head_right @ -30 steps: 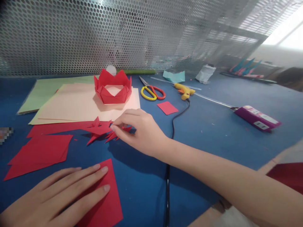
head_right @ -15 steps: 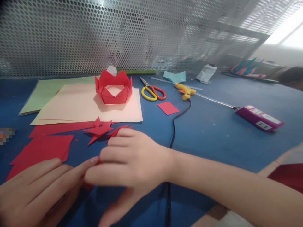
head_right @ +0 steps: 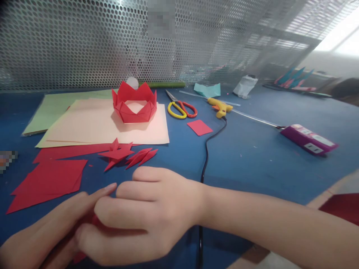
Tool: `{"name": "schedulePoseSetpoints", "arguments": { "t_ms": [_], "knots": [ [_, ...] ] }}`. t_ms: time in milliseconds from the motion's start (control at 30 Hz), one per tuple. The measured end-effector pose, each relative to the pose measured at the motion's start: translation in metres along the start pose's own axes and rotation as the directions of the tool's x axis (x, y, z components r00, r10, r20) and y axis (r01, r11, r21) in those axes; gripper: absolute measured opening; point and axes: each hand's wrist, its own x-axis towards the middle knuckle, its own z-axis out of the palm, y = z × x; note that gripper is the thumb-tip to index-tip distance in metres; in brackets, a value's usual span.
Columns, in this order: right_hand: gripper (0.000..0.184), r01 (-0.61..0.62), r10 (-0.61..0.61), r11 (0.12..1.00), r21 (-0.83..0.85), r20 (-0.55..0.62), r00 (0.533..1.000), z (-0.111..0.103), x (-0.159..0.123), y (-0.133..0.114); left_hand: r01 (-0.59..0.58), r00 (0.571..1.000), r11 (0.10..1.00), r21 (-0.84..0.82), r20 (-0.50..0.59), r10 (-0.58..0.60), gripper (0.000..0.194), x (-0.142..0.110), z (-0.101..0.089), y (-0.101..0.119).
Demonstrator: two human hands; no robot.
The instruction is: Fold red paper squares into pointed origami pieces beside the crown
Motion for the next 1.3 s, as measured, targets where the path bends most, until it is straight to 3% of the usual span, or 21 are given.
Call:
{"name": "schedulePoseSetpoints", "arguments": {
  "t_ms": [167,267,400,500,533,633,700,867,1000,1133,1300],
  "knots": [
    [0.021,-0.018,0.004,0.995,0.098,0.139,0.990,-0.006,-0.003,0.007,0.155,0.987,0.981,-0.117,0.056,-0.150,0.050,0.004,-0.004,0.003],
    [0.030,-0.222,0.177,0.956,0.194,0.225,0.958,-0.005,-0.006,0.008,0.186,0.983,0.971,-0.149,0.022,-0.184,0.055,0.004,-0.005,0.000],
    [0.036,-0.515,0.429,0.731,0.447,0.285,0.857,-0.004,-0.007,0.006,0.336,0.939,0.910,-0.245,0.011,-0.344,0.035,0.005,0.000,-0.006],
    [0.022,-0.617,0.428,0.563,0.549,0.445,0.787,-0.005,-0.006,0.008,0.440,0.892,0.842,-0.312,0.037,-0.451,0.031,0.008,0.001,-0.010],
    [0.020,-0.627,0.408,0.563,0.538,0.479,0.777,-0.006,-0.006,0.009,0.460,0.882,0.832,-0.310,0.050,-0.468,0.030,0.009,0.001,-0.010],
    [0.041,-0.564,0.352,0.701,0.437,0.475,0.806,-0.007,-0.009,0.013,0.522,0.851,0.800,-0.297,0.118,-0.511,0.023,0.011,-0.002,-0.010],
    [0.046,-0.516,0.338,0.772,0.372,0.448,0.828,-0.006,-0.012,0.015,0.553,0.830,0.767,-0.327,0.126,-0.544,0.020,0.012,-0.003,-0.009],
    [0.030,-0.485,0.412,0.823,0.296,0.277,0.868,0.000,-0.015,0.013,0.578,0.794,0.679,-0.452,0.119,-0.597,0.033,0.014,0.001,-0.008],
    [0.027,-0.413,0.374,0.888,0.202,0.202,0.905,0.002,-0.015,0.012,0.502,0.860,0.785,-0.363,0.117,-0.496,0.054,0.017,-0.001,-0.010],
    [0.029,-0.329,0.311,0.940,0.086,0.178,0.934,-0.003,-0.012,0.011,0.402,0.914,0.862,-0.309,0.073,-0.400,0.020,0.020,-0.007,-0.012],
    [0.034,-0.345,0.324,0.933,0.105,0.179,0.929,-0.004,-0.009,0.011,0.316,0.949,0.939,-0.137,0.065,-0.310,0.018,0.014,-0.006,-0.011]
  ]
}}
